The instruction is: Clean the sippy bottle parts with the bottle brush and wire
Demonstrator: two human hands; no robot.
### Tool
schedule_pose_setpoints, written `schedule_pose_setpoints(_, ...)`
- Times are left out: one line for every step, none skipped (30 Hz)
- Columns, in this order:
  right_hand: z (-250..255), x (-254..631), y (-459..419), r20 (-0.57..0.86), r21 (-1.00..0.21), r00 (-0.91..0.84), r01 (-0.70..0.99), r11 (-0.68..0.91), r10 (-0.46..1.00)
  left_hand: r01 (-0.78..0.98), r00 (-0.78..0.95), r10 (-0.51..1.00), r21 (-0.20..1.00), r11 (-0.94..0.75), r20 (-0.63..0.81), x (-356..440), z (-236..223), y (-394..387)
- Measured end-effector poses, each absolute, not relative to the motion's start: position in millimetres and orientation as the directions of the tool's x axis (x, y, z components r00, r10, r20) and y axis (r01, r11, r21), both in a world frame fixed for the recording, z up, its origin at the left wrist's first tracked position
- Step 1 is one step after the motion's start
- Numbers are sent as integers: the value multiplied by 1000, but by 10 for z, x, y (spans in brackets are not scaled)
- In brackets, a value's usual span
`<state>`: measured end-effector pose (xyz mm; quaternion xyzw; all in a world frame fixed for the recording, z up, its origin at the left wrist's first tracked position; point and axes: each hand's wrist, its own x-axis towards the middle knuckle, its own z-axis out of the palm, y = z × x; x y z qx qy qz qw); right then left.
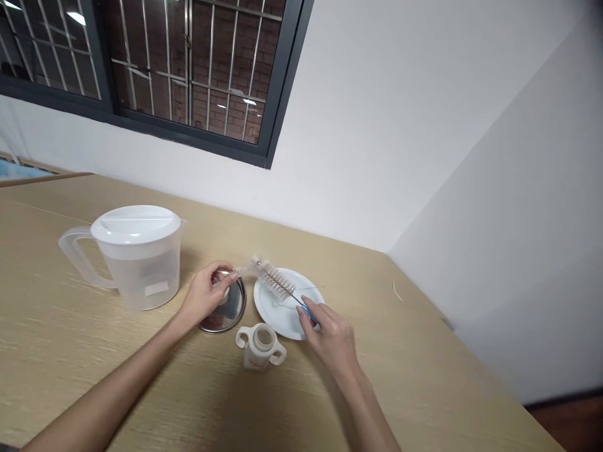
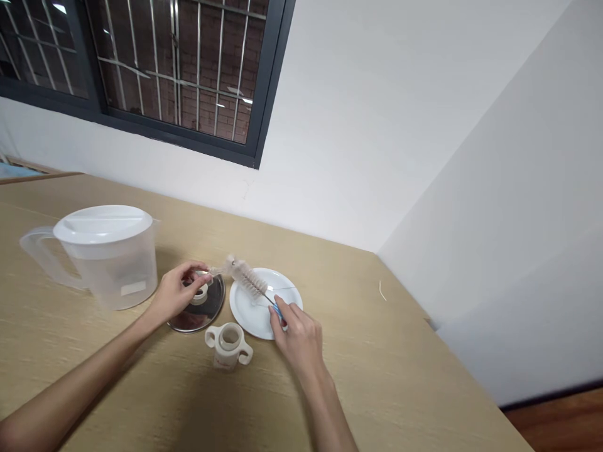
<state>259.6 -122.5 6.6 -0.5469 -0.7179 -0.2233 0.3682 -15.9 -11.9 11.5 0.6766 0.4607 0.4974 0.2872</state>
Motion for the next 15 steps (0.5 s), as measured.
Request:
schedule_pose_setpoints(62, 2607, -1221, 775, -77, -119, 957, 280, 620, 293, 77, 921, 874, -388, 383, -162, 107, -99)
schedule_pose_setpoints(62, 2620, -1218, 781, -78, -105, 962, 263, 616, 230, 82, 934, 905, -358, 348, -167, 96, -78)
schedule_pose_setpoints(66, 2629, -1217, 788, -85, -92, 963, 256, 608, 154, 93, 947, 935, -320, 308, -170, 84, -59)
schedule_pose_setpoints(74, 2634, -1219, 796, -96, -83, 961, 261, 599, 74, 108, 958, 959, -273, 265, -174, 72, -43)
schedule_pose_setpoints(83, 2631, -1223, 804, -109, -78, 955, 275, 590, 1, 122, 968, 976, -219, 217, -176, 62, -34)
schedule_pose_setpoints(93, 2623, -1228, 808, -121, -79, 948, 296, 583, -56, 133, 977, 985, -161, 167, -176, 54, -30)
schedule_pose_setpoints(101, 2610, -1233, 810, -127, -86, 940, 318, 580, -96, 140, 983, 990, -104, 117, -175, 51, -32)
schedule_pose_setpoints(105, 2596, -1237, 808, -128, -99, 933, 336, 581, -122, 146, 987, 991, -54, 72, -173, 51, -39)
schedule_pose_setpoints(105, 2584, -1239, 804, -121, -113, 930, 346, 584, -141, 157, 987, 990, -13, 36, -169, 56, -48)
schedule_pose_setpoints(100, 2577, -1237, 797, -110, -125, 932, 345, 591, -160, 174, 985, 987, 20, 8, -165, 64, -58)
schedule_pose_setpoints(92, 2576, -1234, 789, -99, -130, 938, 333, 600, -183, 191, 981, 982, 44, -8, -161, 74, -66)
schedule_pose_setpoints(82, 2581, -1228, 782, -90, -128, 945, 313, 610, -209, 207, 978, 976, 60, -16, -157, 86, -72)
schedule_pose_setpoints(72, 2591, -1223, 778, -85, -118, 953, 289, 617, -234, 221, 975, 969, 77, -24, -155, 98, -75)
schedule_pose_setpoints(65, 2603, -1218, 776, -86, -104, 960, 268, 622, -258, 236, 971, 961, 99, -37, -154, 110, -75)
schedule_pose_setpoints(60, 2614, -1216, 776, -94, -90, 962, 256, 624, -280, 250, 967, 952, 126, -55, -154, 120, -75)
